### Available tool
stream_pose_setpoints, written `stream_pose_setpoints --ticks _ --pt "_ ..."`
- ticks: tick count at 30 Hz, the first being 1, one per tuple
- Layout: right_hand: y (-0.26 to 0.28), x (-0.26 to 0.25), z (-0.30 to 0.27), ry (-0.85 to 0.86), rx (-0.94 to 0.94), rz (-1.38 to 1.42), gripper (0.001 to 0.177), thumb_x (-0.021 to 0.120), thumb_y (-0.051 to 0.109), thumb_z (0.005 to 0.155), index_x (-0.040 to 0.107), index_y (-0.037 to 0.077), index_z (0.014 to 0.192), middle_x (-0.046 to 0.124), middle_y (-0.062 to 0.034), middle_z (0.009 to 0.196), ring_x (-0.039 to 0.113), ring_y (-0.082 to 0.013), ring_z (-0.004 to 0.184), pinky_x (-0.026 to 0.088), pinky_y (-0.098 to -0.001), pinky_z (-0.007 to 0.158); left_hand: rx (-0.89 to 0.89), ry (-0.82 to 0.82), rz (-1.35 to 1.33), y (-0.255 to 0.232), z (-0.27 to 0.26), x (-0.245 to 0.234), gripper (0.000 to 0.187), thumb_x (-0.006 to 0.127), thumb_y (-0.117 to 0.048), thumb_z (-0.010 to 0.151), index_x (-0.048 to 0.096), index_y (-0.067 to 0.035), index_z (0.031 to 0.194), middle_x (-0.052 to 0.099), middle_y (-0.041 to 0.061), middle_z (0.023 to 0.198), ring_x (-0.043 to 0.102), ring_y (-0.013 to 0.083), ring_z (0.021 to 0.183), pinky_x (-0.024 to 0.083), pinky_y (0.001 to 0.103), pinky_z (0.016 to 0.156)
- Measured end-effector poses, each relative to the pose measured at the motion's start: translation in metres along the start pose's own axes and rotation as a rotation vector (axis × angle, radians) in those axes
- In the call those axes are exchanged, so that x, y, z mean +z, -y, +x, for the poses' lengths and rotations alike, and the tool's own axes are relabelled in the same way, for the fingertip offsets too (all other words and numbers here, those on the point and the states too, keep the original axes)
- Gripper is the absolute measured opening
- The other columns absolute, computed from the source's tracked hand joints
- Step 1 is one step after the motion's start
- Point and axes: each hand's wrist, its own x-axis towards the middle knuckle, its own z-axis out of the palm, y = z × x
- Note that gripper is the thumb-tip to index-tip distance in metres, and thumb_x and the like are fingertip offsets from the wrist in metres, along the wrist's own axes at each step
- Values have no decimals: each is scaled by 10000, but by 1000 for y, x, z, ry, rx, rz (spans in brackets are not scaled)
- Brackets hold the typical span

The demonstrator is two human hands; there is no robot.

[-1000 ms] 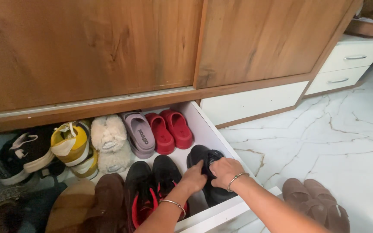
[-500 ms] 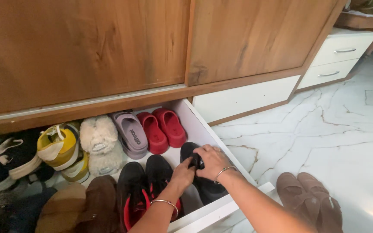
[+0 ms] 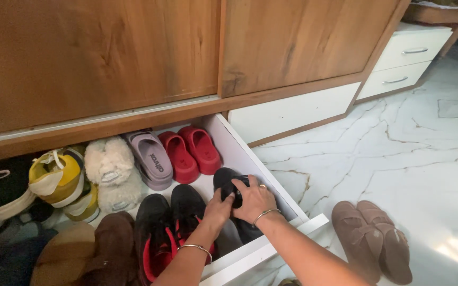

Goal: Cleaning and organizing various pairs of shoes into a wardrobe drawer.

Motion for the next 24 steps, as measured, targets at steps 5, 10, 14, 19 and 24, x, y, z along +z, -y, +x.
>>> stream_pose_setpoints --ticks 5,10,14,19,24 --pt "-17 -1 8 207 104 -19 876 830 305 720 456 323 1512 510 -208 1384 647 -400 1140 541 -455 985 -164 254 -195 -6 -2 4 760 576 -457 962 288 -178 1608 534 139 1524 538 303 1378 466 401 1062" --pt "-11 -16 -2 276 143 -38 936 867 347 683 421 352 1505 502 -151 1400 638 -366 1171 533 -450 993 -190 293 -179 1 -6 -4 742 582 -432 917 350 -208 1586 547 113 1519 562 289 1357 496 412 1041" --pt "-4 -8 3 281 153 -112 918 861 433 701 421 344 1502 489 -153 1407 591 -374 1222 515 -449 1019 25 199 -46 26 13 3 672 619 -391 928 454 -150 1533 572 170 1485 544 280 1387 426 336 1119" --pt "18 9 7 -84 -79 -134 868 918 412 591 583 260 1378 510 -150 1378 532 -383 1248 452 -502 1020 21 92 223 35 29 -35 555 577 -375 955 521 -202 1480 600 171 1430 543 333 1354 409 385 1131" --pt "43 32 18 44 -426 87 630 898 338 687 677 173 1253 639 -117 1243 620 -346 1195 516 -411 1041 306 -163 371 91 77 -118 365 528 -233 914 728 -138 1205 717 164 1212 654 349 1184 496 422 1026"
